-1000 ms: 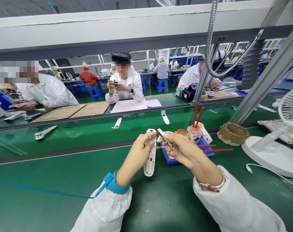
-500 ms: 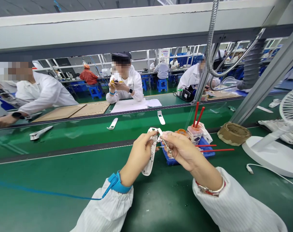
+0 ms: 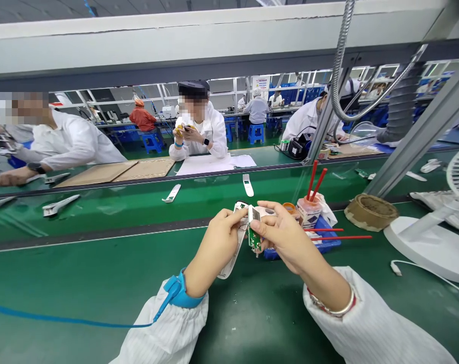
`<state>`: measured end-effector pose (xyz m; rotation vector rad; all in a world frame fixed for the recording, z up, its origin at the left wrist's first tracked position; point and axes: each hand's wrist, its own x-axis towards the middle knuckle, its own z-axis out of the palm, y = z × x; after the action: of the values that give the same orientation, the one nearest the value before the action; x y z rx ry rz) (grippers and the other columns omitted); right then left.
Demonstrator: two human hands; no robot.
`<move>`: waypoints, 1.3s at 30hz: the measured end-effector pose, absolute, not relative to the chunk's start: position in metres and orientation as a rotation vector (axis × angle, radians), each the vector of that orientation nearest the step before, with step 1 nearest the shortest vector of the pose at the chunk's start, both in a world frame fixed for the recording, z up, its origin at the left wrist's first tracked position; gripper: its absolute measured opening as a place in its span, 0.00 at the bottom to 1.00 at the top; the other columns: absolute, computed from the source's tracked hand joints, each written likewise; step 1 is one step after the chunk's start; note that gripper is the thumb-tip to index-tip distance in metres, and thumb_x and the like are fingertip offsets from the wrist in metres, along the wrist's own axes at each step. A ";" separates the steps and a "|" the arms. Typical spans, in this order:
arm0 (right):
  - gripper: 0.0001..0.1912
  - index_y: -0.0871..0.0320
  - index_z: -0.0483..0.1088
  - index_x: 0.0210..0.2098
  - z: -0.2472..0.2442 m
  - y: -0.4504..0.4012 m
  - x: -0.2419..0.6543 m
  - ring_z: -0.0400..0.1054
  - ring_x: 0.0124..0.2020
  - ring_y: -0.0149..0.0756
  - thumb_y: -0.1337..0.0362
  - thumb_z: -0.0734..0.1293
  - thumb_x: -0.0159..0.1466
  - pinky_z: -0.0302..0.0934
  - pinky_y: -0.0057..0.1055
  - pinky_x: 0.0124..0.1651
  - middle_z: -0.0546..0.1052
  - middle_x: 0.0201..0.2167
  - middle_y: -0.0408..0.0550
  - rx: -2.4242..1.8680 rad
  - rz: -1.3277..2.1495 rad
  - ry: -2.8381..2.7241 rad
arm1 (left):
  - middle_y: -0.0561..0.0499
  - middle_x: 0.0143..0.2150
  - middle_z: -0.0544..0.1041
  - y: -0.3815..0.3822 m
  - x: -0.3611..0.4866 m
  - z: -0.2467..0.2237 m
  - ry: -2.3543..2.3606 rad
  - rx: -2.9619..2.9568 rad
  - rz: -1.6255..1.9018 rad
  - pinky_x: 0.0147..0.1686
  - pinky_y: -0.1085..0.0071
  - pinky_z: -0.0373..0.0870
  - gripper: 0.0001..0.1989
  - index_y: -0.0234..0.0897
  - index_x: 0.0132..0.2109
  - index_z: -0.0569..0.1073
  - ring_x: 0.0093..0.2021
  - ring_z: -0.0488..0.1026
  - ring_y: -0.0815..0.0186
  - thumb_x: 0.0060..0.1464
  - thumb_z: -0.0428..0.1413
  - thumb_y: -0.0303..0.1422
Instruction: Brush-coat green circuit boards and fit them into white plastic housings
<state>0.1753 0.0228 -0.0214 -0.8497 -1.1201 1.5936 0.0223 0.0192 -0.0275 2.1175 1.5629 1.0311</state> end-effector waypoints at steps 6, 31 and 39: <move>0.20 0.60 0.69 0.36 -0.024 0.031 0.183 0.64 0.19 0.22 0.57 0.75 0.49 0.68 0.19 0.23 0.68 0.20 0.38 -0.776 1.904 -1.064 | 0.49 0.35 0.66 0.019 0.022 -0.035 1.632 2.383 0.850 0.32 0.70 0.64 0.21 0.46 0.53 0.71 0.34 0.66 0.65 0.56 0.45 0.25; 0.20 0.53 0.66 0.45 -0.027 0.033 0.183 0.69 0.24 0.26 0.67 0.70 0.53 0.74 0.28 0.25 0.68 0.34 0.39 -0.905 1.443 -1.426 | 0.45 0.43 0.67 0.011 0.034 -0.032 1.565 2.169 0.959 0.37 0.67 0.65 0.20 0.43 0.54 0.69 0.39 0.68 0.62 0.58 0.42 0.25; 0.22 0.54 0.66 0.47 -0.018 0.029 0.189 0.69 0.23 0.26 0.65 0.71 0.53 0.73 0.28 0.26 0.66 0.33 0.40 -0.888 1.450 -1.473 | 0.48 0.48 0.72 0.001 0.034 -0.014 1.222 2.033 0.984 0.42 0.70 0.65 0.23 0.43 0.58 0.64 0.43 0.69 0.65 0.58 0.42 0.23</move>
<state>0.1888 0.0290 -0.0176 -0.8882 -1.4727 1.4499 0.0339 0.0007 -0.0138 2.0332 1.2217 0.9838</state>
